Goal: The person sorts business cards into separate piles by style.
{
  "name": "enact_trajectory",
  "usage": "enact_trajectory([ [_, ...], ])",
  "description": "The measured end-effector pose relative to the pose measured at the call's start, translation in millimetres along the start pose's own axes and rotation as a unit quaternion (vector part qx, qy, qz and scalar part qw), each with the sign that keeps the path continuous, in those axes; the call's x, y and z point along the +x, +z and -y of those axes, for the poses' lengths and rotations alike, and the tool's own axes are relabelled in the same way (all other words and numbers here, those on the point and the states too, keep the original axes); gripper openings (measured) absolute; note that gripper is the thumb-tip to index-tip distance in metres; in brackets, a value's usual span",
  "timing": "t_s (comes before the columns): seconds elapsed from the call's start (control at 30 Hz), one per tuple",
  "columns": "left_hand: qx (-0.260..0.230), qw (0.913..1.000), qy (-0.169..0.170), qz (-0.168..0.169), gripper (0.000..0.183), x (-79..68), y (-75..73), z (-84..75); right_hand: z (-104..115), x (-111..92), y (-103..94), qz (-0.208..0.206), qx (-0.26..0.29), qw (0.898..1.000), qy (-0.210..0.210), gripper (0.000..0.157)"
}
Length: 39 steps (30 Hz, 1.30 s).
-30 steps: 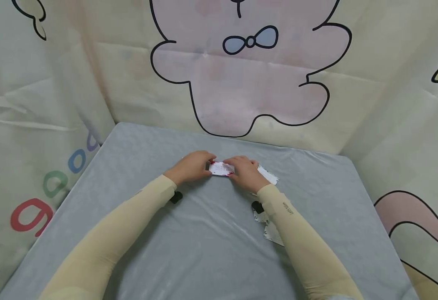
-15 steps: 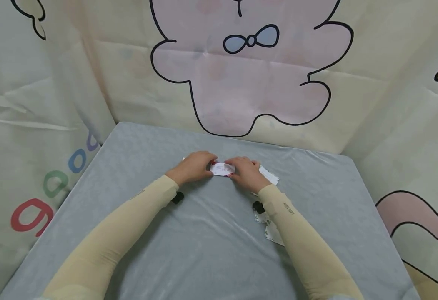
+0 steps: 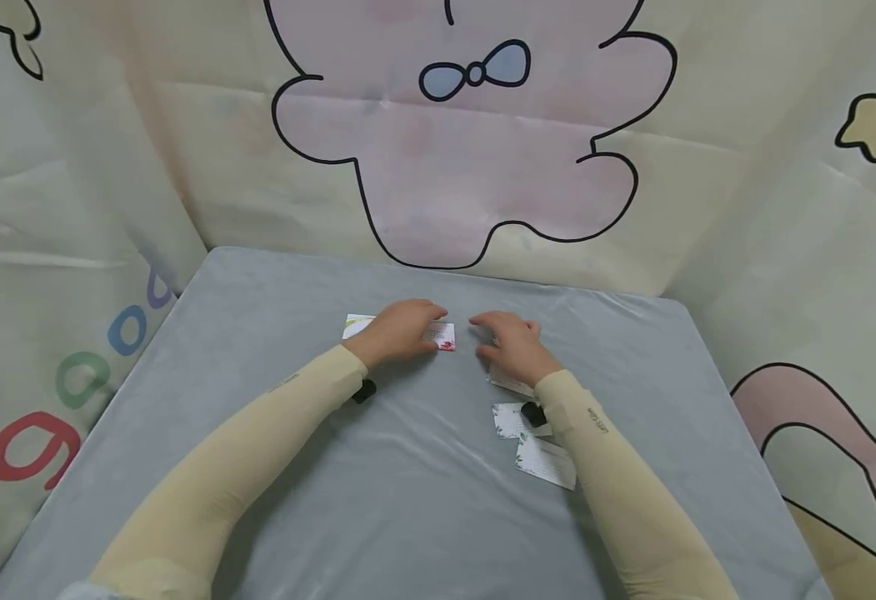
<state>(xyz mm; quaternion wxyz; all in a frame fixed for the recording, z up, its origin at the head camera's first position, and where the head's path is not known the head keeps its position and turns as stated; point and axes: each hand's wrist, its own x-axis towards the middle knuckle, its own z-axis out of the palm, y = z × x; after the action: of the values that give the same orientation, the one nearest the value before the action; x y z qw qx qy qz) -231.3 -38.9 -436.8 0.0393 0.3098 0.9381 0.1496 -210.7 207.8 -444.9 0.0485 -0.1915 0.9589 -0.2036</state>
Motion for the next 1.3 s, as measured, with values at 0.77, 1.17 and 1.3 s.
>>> enact_trajectory([
  [0.77, -0.010, 0.9969, 0.047, 0.062, 0.060, 58.0, 8.4, -43.1, -48, -51, -14.8, -0.051, 0.003, 0.997, 0.059, 0.048],
  [1.17, 0.003, 0.9965, 0.054, 0.065, 0.060, 58.5, 7.6, -34.2, -34, -36, -11.4, -0.038, 0.012, 0.998, 0.049, 0.048],
  [1.3, -0.005, 0.9960, 0.051, 0.073, 0.063, 58.7, 6.7, -31.4, -32, -34, -10.3, -0.032, 0.015, 0.998, 0.052, 0.049],
])
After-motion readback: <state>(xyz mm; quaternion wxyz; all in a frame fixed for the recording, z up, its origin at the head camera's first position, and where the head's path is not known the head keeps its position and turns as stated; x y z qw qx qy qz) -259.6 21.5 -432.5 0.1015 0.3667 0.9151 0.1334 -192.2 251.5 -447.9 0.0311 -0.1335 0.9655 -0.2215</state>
